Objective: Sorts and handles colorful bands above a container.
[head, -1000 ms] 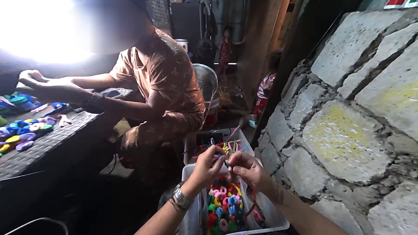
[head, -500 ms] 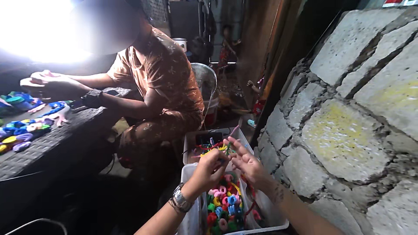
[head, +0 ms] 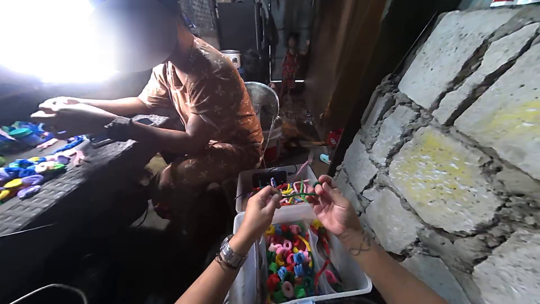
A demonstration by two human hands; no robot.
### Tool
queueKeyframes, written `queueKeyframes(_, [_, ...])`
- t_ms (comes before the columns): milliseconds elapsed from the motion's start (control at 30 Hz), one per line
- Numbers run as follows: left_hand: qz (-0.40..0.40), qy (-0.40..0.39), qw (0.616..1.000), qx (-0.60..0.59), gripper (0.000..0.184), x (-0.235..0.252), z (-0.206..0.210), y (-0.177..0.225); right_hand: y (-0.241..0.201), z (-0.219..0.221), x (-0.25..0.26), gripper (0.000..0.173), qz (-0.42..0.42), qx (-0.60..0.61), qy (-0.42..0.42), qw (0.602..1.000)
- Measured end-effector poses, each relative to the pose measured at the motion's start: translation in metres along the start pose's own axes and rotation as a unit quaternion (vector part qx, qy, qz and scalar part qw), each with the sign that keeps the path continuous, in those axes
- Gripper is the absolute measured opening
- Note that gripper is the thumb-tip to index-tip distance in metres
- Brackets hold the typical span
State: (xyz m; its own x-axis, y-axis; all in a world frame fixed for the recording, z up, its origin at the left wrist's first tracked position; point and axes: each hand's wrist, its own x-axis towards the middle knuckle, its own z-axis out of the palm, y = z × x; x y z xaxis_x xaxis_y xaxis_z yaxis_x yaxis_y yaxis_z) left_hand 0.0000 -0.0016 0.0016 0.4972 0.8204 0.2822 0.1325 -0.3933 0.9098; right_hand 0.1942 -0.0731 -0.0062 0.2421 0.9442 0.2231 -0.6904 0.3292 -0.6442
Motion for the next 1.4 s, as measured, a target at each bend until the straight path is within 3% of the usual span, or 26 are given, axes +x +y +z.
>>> queueKeyframes(100, [0.014,0.071,0.993,-0.091,0.015,0.003,-0.001,-0.002,0.002,-0.002,-0.003,0.018,-0.015,-0.166,-0.101,0.981])
queueKeyframes(167, [0.028,0.120,0.982,-0.140,0.016,0.006,-0.003,-0.005,0.000,0.002,-0.006,0.015,0.006,-0.318,-0.177,0.931])
queueKeyframes(233, [0.036,0.158,0.971,-0.176,0.019,0.006,-0.004,-0.005,0.002,0.004,-0.005,0.018,0.028,-0.393,-0.212,0.894])
queueKeyframes(367, [0.028,0.202,0.956,-0.210,0.031,0.006,-0.005,0.000,0.005,-0.002,-0.003,0.020,-0.016,-0.412,-0.248,0.877])
queueKeyframes(567, [-0.002,0.261,0.928,-0.265,0.034,0.006,-0.003,0.007,0.007,0.001,-0.009,0.014,-0.146,-0.434,-0.291,0.840])
queueKeyframes(767, [-0.067,0.351,0.899,-0.253,0.032,0.016,-0.022,0.007,0.008,-0.010,-0.009,0.013,-0.210,-0.380,-0.255,0.864])
queueKeyframes(867, [-0.039,0.246,0.950,-0.186,0.027,0.023,-0.019,0.001,0.010,-0.003,-0.008,0.018,-0.189,-0.429,-0.231,0.853])
queueKeyframes(967, [-0.008,0.183,0.982,-0.052,0.023,0.041,-0.012,0.000,0.012,0.000,-0.009,0.022,-0.165,-0.502,-0.271,0.804])
queueKeyframes(1100, [-0.103,0.061,0.987,0.109,0.036,0.059,-0.017,-0.004,0.012,-0.005,-0.010,0.022,-0.144,-0.558,-0.268,0.772])
queueKeyframes(1200, [-0.128,-0.004,0.984,0.122,0.036,0.052,-0.010,-0.004,0.011,-0.001,-0.011,0.024,-0.097,-0.582,-0.166,0.790])
queueKeyframes(1300, [-0.086,-0.053,0.989,0.111,0.029,0.037,-0.006,0.013,0.014,0.000,-0.005,0.028,-0.070,-0.555,-0.076,0.825])
queueKeyframes(1400, [-0.041,-0.134,0.985,0.096,0.029,0.025,-0.003,0.033,0.012,0.005,-0.001,0.030,-0.012,-0.476,-0.041,0.878])
